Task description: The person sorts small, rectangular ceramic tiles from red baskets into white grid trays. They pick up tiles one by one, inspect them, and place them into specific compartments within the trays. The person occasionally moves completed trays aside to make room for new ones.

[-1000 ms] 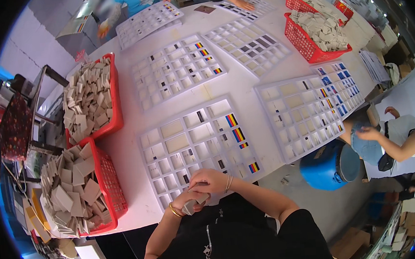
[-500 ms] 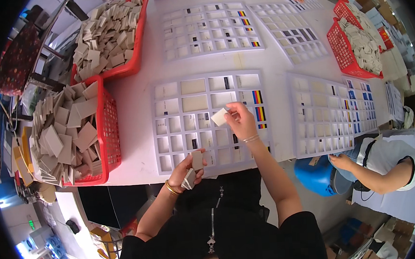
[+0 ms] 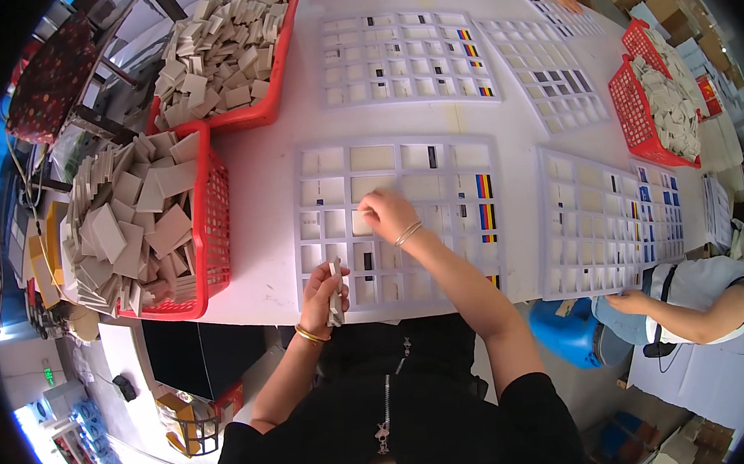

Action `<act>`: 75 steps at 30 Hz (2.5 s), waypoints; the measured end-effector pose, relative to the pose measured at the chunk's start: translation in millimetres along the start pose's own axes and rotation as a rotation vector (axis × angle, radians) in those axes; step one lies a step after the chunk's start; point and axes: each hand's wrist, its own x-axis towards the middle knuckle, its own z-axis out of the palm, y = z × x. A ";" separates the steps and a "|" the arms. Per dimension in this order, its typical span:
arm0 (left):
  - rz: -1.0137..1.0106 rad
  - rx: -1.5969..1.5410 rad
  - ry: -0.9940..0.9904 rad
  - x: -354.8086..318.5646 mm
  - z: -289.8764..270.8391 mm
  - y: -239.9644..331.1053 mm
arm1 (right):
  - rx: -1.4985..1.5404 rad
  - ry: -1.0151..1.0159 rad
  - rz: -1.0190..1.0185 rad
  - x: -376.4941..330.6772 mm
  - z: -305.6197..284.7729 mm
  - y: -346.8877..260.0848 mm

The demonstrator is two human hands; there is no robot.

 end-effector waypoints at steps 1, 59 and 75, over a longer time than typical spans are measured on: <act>0.029 0.014 0.010 1.2 -1.9 -0.8 | -0.164 0.076 -0.120 -0.5 0.9 -3.9; -0.022 -0.169 0.102 11.2 22.8 13.7 | -0.655 0.034 -0.070 -47.4 -12.4 -7.0; -0.053 -0.221 0.015 16.1 27.5 12.2 | -0.492 0.062 -0.030 -71.8 -19.7 -13.2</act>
